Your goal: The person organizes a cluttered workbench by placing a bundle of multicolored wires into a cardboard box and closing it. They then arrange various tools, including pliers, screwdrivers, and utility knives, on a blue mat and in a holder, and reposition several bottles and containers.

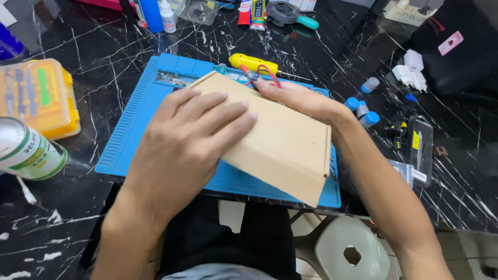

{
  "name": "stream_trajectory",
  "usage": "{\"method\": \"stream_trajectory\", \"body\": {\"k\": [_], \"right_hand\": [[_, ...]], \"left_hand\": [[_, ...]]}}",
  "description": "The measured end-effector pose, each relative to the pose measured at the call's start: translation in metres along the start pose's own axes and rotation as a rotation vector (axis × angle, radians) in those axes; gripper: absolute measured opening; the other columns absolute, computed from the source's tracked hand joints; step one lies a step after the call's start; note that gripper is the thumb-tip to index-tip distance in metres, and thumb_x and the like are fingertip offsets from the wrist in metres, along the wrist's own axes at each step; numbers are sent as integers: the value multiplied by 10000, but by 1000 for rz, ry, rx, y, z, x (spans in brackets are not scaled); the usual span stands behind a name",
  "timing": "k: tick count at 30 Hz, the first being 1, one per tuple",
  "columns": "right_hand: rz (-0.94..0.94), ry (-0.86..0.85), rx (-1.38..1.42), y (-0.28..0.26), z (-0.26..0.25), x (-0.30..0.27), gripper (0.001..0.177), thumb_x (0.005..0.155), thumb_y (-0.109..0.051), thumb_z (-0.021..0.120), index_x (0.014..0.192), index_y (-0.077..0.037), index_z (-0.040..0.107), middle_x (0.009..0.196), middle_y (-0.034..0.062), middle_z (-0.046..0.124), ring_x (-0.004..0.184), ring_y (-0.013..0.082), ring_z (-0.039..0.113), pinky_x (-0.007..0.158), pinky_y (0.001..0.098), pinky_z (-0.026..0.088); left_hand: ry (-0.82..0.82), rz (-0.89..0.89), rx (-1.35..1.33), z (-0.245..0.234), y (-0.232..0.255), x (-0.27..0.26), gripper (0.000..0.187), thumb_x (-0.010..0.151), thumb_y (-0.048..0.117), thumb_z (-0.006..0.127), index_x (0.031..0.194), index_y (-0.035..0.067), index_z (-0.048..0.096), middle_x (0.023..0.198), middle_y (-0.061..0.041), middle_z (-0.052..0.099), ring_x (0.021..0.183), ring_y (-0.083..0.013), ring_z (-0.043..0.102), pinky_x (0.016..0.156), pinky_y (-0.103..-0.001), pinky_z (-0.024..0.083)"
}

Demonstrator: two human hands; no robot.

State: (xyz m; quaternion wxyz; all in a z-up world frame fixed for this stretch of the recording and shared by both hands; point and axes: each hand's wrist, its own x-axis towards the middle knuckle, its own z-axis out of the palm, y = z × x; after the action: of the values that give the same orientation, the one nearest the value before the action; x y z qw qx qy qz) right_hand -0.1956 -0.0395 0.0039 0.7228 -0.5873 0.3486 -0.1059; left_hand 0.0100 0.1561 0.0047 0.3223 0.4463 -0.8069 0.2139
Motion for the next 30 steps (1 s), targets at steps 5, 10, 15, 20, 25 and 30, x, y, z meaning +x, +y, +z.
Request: {"method": "stream_trajectory", "body": {"k": [5,10,15,20,25,30], "right_hand": [[-122,15,-604,0,34,14,366,1068,-543,683,1101,-182,641,996,-37,662,868,91,615,754,281,505],[-343,-2,-773,12,49,19,399,1045,-402,851,1006,-170,529,811,-16,631,693,119,789,607,289,548],[-547,277,-597,-1,58,-13,405,1028,-220,896,1233,-116,563,870,47,683,535,146,717,380,292,571],[-744,535,-690,26,59,-65,446,982,-175,982,1235,-79,627,1000,11,711,841,110,689,761,279,616],[-777,771,-669,79,77,-92,356,1016,-118,969,1074,-75,620,1015,29,610,774,118,670,776,265,582],[-598,998,-321,126,87,-92,366,1043,-289,890,1186,-139,589,1047,-20,627,899,86,621,891,256,560]], "left_hand": [[137,-88,211,13,34,-78,342,1234,92,528,1383,113,836,1460,-88,830,1329,-344,793,1155,-517,542],[206,-97,320,36,45,-117,216,1193,82,645,1250,114,851,1340,-67,881,1236,-332,829,1088,-497,565],[181,-123,418,54,53,-133,235,1187,88,650,1255,149,866,1343,-30,862,1206,-303,822,1025,-475,603],[131,-216,279,48,60,-125,327,1151,18,568,1259,105,864,1324,-81,873,1201,-340,812,1017,-493,600],[18,-301,161,36,61,-114,384,972,-107,678,1269,71,844,1319,-87,875,1200,-366,809,997,-502,588],[-17,-325,159,24,52,-96,431,793,-142,711,1108,145,782,1045,-17,827,942,-313,749,885,-429,579]]}}
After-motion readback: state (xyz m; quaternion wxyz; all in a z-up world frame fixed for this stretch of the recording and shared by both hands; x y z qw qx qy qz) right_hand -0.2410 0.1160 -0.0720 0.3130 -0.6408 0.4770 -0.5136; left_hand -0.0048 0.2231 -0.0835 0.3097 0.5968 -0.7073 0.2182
